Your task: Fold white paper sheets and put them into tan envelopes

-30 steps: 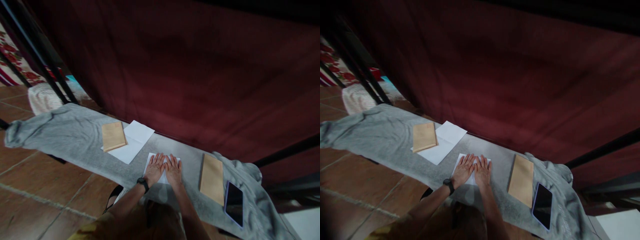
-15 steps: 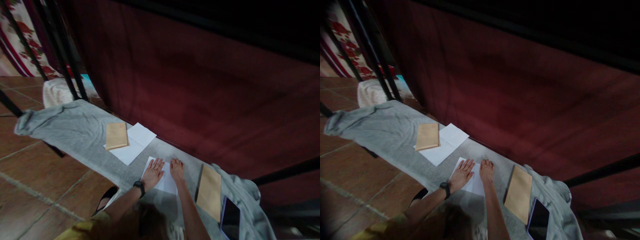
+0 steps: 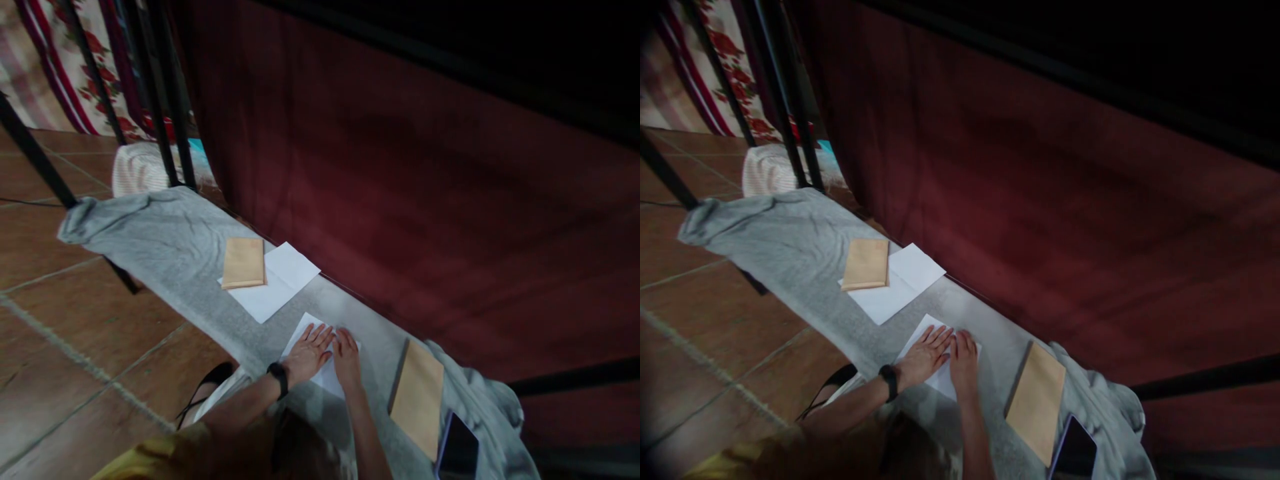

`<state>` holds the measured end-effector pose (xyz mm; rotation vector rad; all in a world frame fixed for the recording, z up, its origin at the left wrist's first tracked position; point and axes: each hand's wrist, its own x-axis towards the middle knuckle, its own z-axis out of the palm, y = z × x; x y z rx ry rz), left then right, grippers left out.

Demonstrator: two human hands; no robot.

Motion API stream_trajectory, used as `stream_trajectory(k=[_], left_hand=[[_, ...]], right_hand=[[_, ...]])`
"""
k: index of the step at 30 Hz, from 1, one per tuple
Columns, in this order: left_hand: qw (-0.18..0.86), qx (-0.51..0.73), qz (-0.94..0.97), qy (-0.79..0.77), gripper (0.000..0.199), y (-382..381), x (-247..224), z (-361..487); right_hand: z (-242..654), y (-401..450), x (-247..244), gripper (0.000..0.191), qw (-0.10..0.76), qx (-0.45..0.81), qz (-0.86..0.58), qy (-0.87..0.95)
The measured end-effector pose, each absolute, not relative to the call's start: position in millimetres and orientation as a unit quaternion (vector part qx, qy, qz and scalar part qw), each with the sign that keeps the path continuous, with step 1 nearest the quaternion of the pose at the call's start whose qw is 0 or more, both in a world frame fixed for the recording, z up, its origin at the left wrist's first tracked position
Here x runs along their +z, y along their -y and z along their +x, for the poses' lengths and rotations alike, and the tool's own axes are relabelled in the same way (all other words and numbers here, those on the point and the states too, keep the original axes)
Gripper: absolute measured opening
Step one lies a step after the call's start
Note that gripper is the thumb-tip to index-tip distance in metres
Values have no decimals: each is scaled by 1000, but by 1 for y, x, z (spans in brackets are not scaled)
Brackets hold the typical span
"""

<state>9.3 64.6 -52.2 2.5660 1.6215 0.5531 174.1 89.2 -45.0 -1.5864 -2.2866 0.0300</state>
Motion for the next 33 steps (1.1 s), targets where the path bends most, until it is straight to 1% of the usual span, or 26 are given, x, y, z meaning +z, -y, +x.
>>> stream_trajectory(k=[2,4,6,9,14,21,28,33], left_hand=[[28,178,830,-528,47,-60,-52,10],[24,176,827,-533,48,-57,-53,8],[17,180,818,-546,50,-53,-54,2],[5,193,791,-581,53,-48,-57,-9],[-16,195,757,-624,61,-39,-58,-21],[-36,184,750,-634,60,-36,-53,-20],[-34,179,753,-633,60,-38,-55,-20],[-16,192,750,-633,61,-38,-54,-21]], right_hand=[[166,-79,-56,48,171,19,-553,815],[161,-71,-62,50,146,11,-574,806],[160,-66,-64,52,122,-1,-590,798],[163,-64,-62,52,113,-26,-606,787],[172,-61,-67,55,141,-69,-628,762],[187,-53,-80,64,200,-99,-631,743],[203,-42,-77,63,198,-109,-644,731],[209,-31,-72,65,198,-86,-651,727]])
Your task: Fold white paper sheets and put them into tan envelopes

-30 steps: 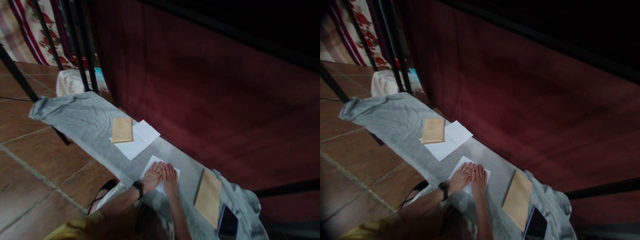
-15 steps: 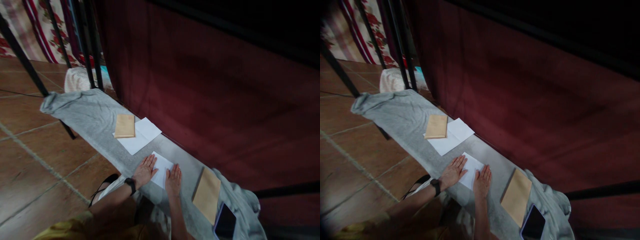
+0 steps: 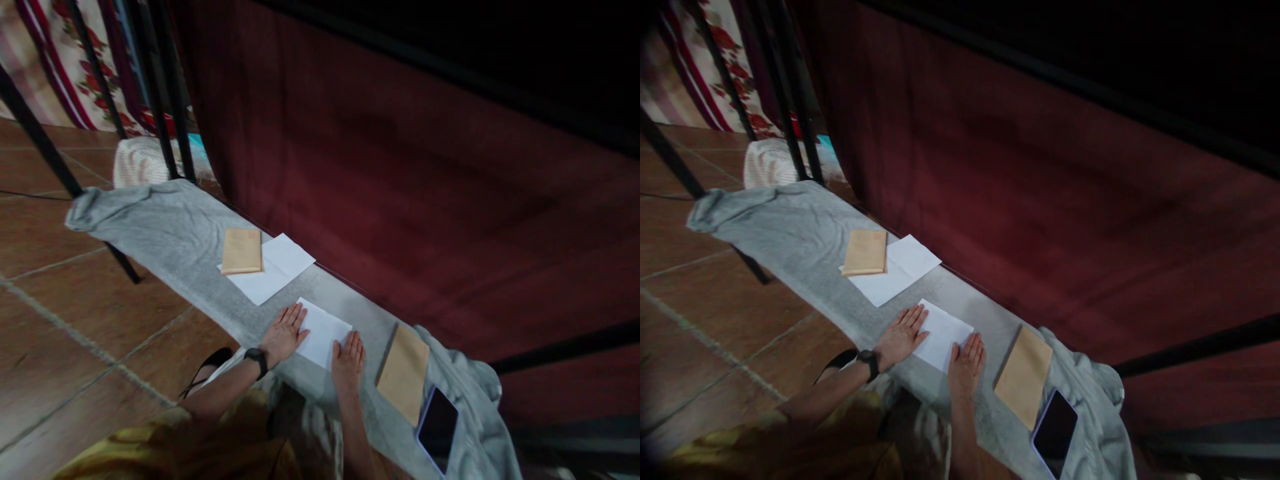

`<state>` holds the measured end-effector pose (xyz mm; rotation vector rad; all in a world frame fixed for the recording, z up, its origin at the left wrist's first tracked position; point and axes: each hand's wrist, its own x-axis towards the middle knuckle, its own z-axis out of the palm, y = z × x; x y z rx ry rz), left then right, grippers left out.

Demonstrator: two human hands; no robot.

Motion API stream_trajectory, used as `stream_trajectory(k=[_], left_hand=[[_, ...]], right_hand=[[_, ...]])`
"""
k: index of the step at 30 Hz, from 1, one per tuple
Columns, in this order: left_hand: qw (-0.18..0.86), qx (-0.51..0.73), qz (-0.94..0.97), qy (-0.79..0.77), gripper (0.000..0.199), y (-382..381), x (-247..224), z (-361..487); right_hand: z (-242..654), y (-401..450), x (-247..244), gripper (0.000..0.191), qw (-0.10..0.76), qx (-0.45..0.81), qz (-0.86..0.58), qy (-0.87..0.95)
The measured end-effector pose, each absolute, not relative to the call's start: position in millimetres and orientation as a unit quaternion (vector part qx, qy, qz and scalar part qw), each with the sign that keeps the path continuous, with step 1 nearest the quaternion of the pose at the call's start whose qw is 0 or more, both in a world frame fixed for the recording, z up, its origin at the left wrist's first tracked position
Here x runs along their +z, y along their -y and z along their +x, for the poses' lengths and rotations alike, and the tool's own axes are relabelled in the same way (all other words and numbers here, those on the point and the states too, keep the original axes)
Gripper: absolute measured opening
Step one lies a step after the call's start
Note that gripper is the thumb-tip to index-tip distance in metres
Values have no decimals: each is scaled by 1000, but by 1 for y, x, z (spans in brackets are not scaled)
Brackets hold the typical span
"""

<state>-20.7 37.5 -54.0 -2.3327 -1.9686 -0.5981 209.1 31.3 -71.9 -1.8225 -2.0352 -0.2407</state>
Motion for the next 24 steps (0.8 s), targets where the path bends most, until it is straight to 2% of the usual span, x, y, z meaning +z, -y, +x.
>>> stream_trajectory(k=[5,14,24], left_hand=[[0,-203,-749,631,61,-38,-52,-22],[-2,-162,-751,640,61,-37,-44,-23],[2,-114,-760,640,64,-44,-43,-31]], right_hand=[[209,-13,-69,65,222,-49,-658,718],[205,10,-51,52,156,5,-639,753],[198,13,-37,48,257,47,-646,717]])
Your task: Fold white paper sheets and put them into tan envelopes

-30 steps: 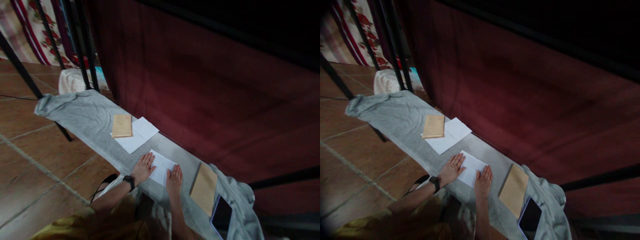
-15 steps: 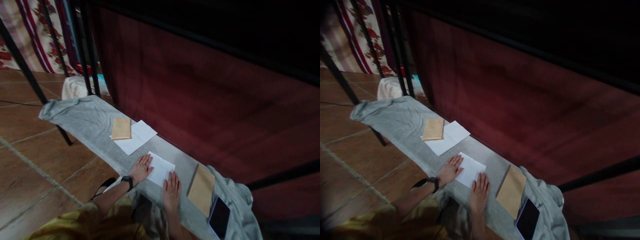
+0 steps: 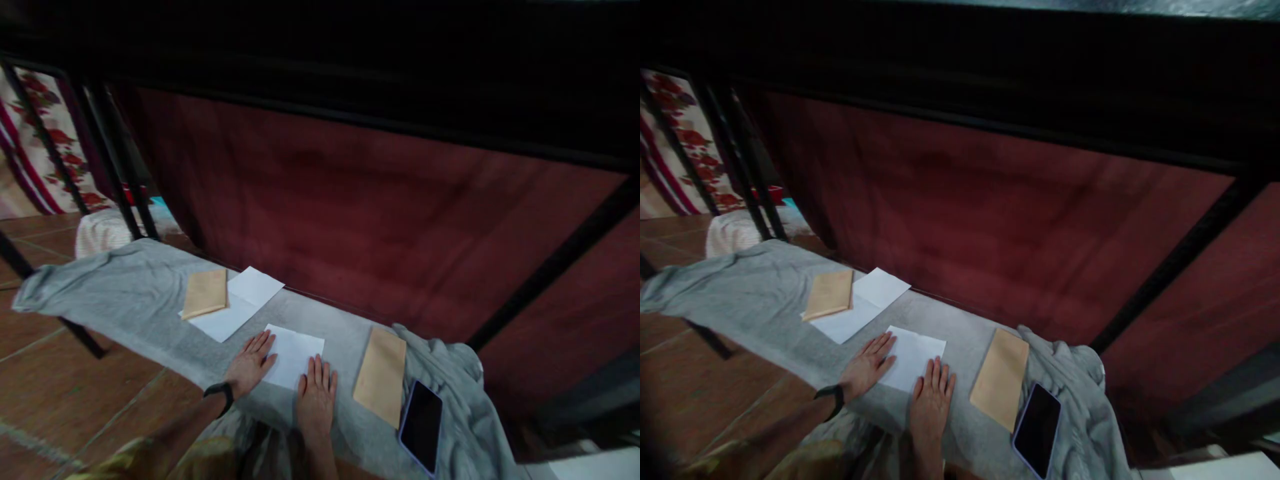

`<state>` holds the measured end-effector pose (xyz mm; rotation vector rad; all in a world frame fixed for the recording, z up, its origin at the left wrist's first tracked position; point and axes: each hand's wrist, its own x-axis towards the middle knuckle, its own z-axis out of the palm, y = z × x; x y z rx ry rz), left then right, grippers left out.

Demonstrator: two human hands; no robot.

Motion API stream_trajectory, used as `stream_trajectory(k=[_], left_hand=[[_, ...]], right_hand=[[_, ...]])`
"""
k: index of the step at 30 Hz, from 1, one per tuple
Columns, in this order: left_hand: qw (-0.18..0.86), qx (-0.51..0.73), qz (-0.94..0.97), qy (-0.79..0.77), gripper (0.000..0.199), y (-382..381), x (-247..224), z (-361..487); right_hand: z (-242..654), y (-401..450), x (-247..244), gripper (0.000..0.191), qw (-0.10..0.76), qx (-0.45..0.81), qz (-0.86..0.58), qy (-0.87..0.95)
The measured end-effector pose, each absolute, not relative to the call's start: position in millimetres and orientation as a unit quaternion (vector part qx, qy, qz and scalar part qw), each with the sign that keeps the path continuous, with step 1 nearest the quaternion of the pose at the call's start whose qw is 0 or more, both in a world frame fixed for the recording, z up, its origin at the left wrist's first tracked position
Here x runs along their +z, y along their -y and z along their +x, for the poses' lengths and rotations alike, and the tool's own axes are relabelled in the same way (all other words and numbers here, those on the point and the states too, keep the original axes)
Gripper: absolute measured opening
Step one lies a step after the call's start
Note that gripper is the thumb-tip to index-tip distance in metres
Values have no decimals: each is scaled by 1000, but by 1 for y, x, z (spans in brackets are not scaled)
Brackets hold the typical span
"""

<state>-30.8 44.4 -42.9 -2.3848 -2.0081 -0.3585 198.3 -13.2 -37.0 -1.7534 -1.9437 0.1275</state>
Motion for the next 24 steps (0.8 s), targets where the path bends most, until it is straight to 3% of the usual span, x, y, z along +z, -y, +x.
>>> stream_trajectory(k=[8,18,24], left_hand=[[-5,-111,-757,644,62,-48,-49,-35],[-24,-156,-740,654,57,-35,-41,-27],[-13,-159,-742,651,58,-27,-36,-23]], right_hand=[[199,16,-30,49,255,56,-639,723],[207,15,-41,43,190,21,-609,770],[212,17,-51,47,164,-64,-581,794]])
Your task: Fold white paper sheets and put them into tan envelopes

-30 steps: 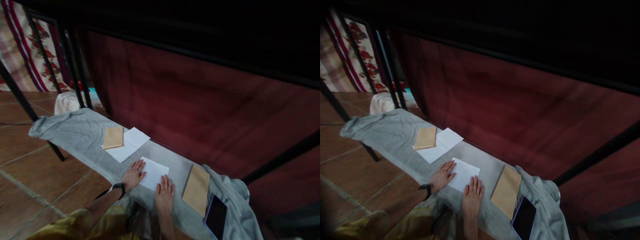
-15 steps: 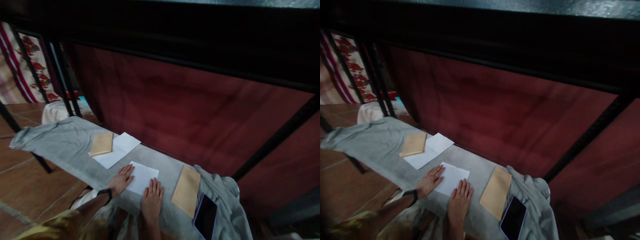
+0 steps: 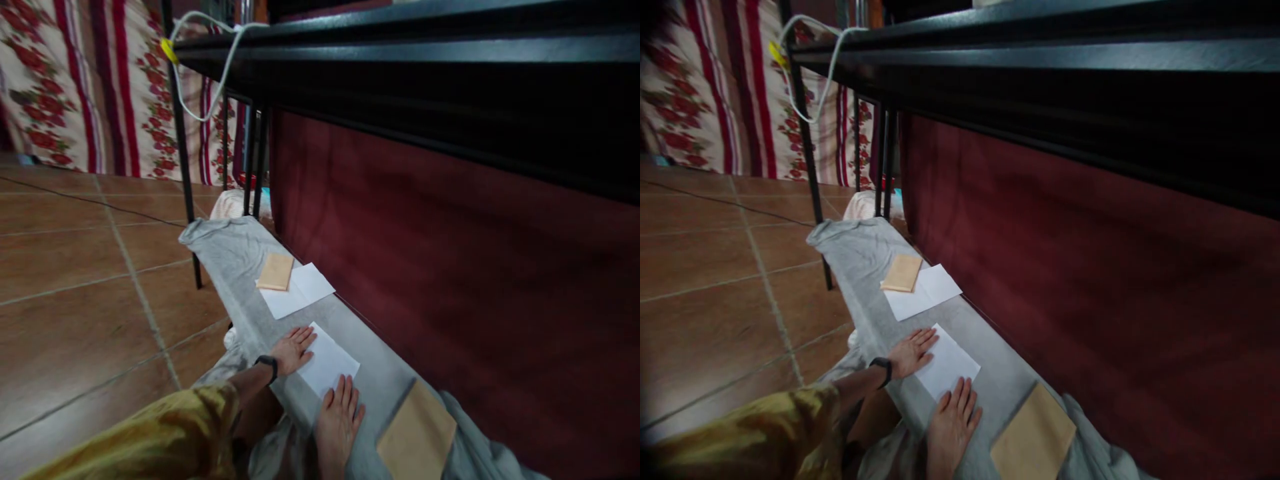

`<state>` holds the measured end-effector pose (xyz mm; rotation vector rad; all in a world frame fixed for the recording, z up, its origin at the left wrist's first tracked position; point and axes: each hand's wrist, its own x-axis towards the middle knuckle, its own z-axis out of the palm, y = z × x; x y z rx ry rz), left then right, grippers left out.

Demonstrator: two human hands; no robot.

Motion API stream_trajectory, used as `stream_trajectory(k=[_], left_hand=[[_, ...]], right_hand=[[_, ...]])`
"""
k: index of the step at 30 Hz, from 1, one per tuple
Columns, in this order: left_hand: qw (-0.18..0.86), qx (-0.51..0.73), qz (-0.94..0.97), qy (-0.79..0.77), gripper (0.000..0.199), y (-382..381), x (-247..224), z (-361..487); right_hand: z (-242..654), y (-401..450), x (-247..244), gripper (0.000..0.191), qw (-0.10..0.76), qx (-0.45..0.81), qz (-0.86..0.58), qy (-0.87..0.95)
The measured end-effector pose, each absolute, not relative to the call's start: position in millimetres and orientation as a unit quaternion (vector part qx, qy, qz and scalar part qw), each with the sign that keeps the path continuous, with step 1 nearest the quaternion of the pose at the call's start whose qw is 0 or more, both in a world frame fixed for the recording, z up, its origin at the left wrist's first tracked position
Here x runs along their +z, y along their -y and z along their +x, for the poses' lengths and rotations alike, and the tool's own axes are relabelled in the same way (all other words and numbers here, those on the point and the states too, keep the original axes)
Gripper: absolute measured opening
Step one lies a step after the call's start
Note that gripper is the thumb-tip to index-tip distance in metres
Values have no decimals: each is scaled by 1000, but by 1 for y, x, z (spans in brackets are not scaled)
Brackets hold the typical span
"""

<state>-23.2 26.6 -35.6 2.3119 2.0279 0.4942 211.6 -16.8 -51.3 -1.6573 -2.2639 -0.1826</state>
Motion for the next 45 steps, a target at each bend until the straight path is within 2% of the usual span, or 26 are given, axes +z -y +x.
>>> stream_trajectory(k=[5,11,21,30,45], left_hand=[[-10,161,738,-655,56,-27,-39,-22],[-5,177,742,-647,56,-29,-43,-21],[-22,190,739,-646,54,-28,-44,-19],[-41,176,744,-643,53,-30,-46,-19],[-28,122,749,-651,56,-33,-35,-17]], right_hand=[[211,14,-59,54,178,-90,-589,783],[209,10,-60,59,164,-57,-611,772],[208,13,-52,57,148,-26,-624,767],[206,12,-56,52,185,-37,-621,760],[199,11,-43,48,195,-29,-649,735]])
